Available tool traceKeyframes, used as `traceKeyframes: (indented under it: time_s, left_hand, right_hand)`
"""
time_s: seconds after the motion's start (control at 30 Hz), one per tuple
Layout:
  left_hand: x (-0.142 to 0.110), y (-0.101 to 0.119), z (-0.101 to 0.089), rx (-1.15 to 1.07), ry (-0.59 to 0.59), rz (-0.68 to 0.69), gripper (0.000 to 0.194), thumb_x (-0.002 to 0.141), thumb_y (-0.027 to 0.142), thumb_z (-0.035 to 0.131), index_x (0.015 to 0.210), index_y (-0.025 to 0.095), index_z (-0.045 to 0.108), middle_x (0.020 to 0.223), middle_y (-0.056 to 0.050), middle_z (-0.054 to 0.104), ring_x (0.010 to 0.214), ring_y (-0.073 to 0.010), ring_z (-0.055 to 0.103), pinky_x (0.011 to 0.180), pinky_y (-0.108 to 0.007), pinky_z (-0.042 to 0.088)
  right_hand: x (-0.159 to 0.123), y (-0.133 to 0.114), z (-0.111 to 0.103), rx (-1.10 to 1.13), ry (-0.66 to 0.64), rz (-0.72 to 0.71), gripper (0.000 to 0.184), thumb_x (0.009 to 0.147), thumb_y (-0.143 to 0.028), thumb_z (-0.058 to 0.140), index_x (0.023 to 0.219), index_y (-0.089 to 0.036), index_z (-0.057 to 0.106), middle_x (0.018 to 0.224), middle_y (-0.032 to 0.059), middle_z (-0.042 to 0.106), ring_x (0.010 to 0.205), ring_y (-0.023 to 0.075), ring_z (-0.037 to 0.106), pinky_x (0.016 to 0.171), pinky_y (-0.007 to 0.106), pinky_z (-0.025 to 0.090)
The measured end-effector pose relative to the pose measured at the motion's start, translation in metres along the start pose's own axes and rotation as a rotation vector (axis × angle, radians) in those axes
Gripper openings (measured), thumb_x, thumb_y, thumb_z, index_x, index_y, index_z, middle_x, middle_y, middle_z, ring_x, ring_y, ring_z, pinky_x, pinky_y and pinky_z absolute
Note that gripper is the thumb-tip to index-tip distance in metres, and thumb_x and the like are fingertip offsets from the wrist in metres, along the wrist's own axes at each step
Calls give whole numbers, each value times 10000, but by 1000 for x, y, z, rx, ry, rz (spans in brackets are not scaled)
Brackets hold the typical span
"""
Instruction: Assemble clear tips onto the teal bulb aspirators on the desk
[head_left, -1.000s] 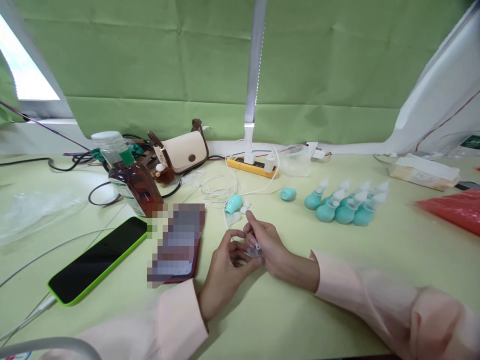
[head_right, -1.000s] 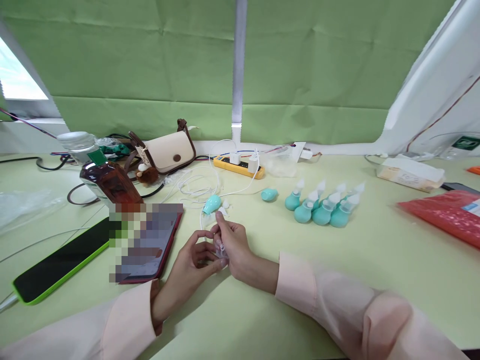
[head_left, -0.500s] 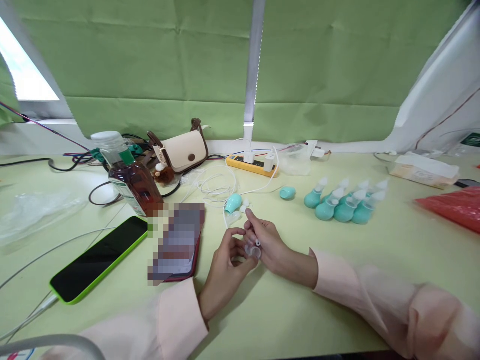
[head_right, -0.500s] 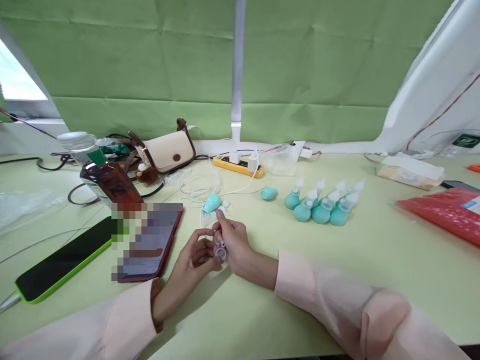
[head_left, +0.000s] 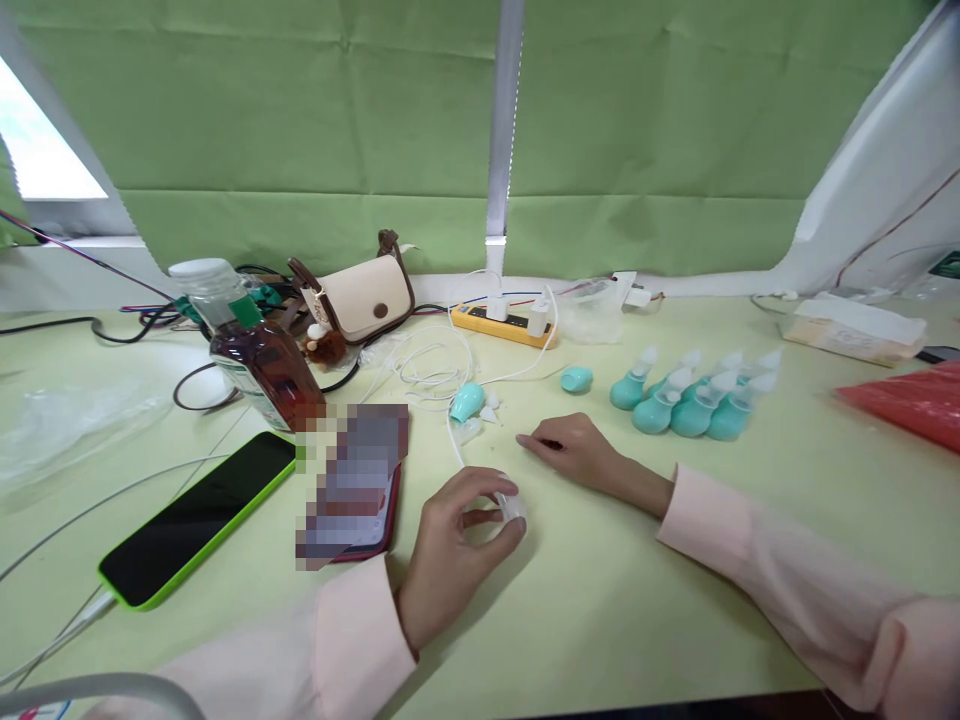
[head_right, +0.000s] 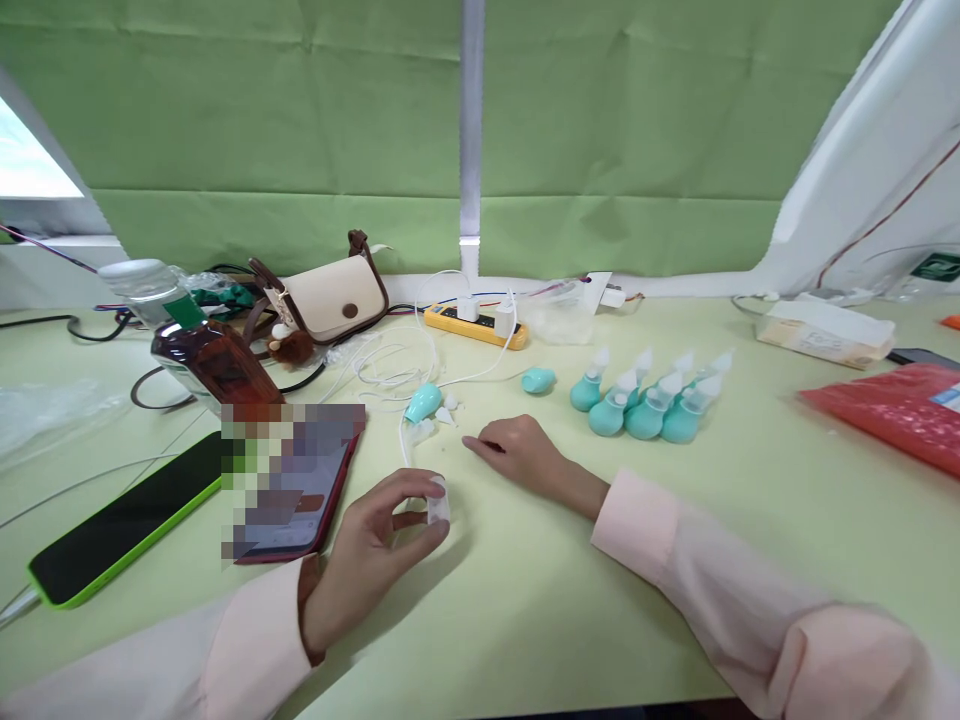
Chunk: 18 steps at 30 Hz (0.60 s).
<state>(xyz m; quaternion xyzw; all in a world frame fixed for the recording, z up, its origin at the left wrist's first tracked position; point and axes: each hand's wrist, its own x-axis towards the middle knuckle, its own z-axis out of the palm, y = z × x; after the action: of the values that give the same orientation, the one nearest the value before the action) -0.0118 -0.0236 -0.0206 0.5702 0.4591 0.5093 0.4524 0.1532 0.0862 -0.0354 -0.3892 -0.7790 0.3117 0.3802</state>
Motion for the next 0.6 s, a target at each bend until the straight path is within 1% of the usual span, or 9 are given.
traceKeyframes:
  time_s: [0.07, 0.13, 0.2, 0.27, 0.3, 0.33, 0.4, 0.47, 0.6]
  left_hand:
    - [-1, -2, 0, 4, -2, 17, 89, 643, 127, 601, 718, 173, 607, 918, -57, 554, 881, -181, 528, 660, -220, 466]
    - [-1, -3, -1, -10, 4, -31, 111, 654, 135, 599, 757, 172, 612, 922, -60, 573, 851, -178, 546, 663, -232, 471]
    - [-1, -2, -1, -46, 8, -96, 218, 678, 147, 586, 892, 181, 604, 917, -63, 600, 799, -171, 568, 666, -253, 478]
    - [-2, 1, -1, -100, 8, -118, 282, 695, 153, 575, 974, 184, 594, 954, -73, 606, 775, -173, 584, 664, -270, 488]
    - [-3, 4, -1, -132, 10, -107, 259, 691, 152, 578, 946, 178, 616, 1015, -81, 586, 792, -181, 587, 666, -274, 494]
    - [-3, 6, 0, -165, 13, -93, 191, 691, 156, 578, 867, 161, 653, 1073, -89, 557, 805, -186, 589, 673, -276, 499]
    - [-3, 10, 0, -238, 16, -132, 129, 667, 158, 603, 768, 137, 680, 1088, -101, 550, 809, -196, 597, 683, -282, 507]
    - [-3, 12, -1, -323, 16, -224, 132, 634, 161, 636, 753, 125, 681, 1075, -109, 564, 810, -208, 607, 704, -299, 507]
    - [-1, 11, -3, -489, -15, -422, 155, 636, 173, 646, 778, 111, 654, 1040, -114, 596, 867, -238, 602, 778, -330, 473]
  right_hand:
    - [-5, 1, -8, -62, -23, -37, 252, 672, -351, 560, 480, -188, 552, 477, -12, 457, 473, 95, 332, 520, 229, 253]
    - [-11, -1, -20, -104, -77, -66, 193, 696, -329, 533, 576, -193, 600, 520, 1, 500, 496, 106, 383, 536, 235, 291]
    - [-18, -4, -31, -192, -201, -116, 140, 691, -295, 540, 713, -192, 632, 574, 8, 535, 529, 115, 442, 551, 240, 330]
    - [-23, -5, -40, -324, -331, -174, 189, 698, -266, 536, 842, -189, 631, 655, 26, 562, 584, 126, 491, 571, 248, 359]
    - [-24, -5, -42, -384, -378, -197, 206, 711, -258, 524, 876, -189, 626, 691, 35, 569, 610, 131, 507, 580, 251, 370]
    - [-25, -5, -43, -422, -405, -213, 205, 727, -252, 509, 882, -189, 626, 719, 43, 574, 631, 133, 519, 587, 254, 378]
    - [-25, -5, -42, -417, -413, -222, 179, 745, -243, 491, 829, -189, 639, 718, 44, 584, 635, 132, 532, 583, 252, 392]
    - [-25, -6, -36, -353, -385, -219, 158, 740, -241, 500, 773, -187, 645, 689, 39, 593, 611, 128, 540, 562, 247, 404]
    - [-33, -17, -21, -92, -179, -129, 102, 693, -253, 566, 726, -183, 633, 650, 27, 611, 558, 122, 548, 540, 252, 444]
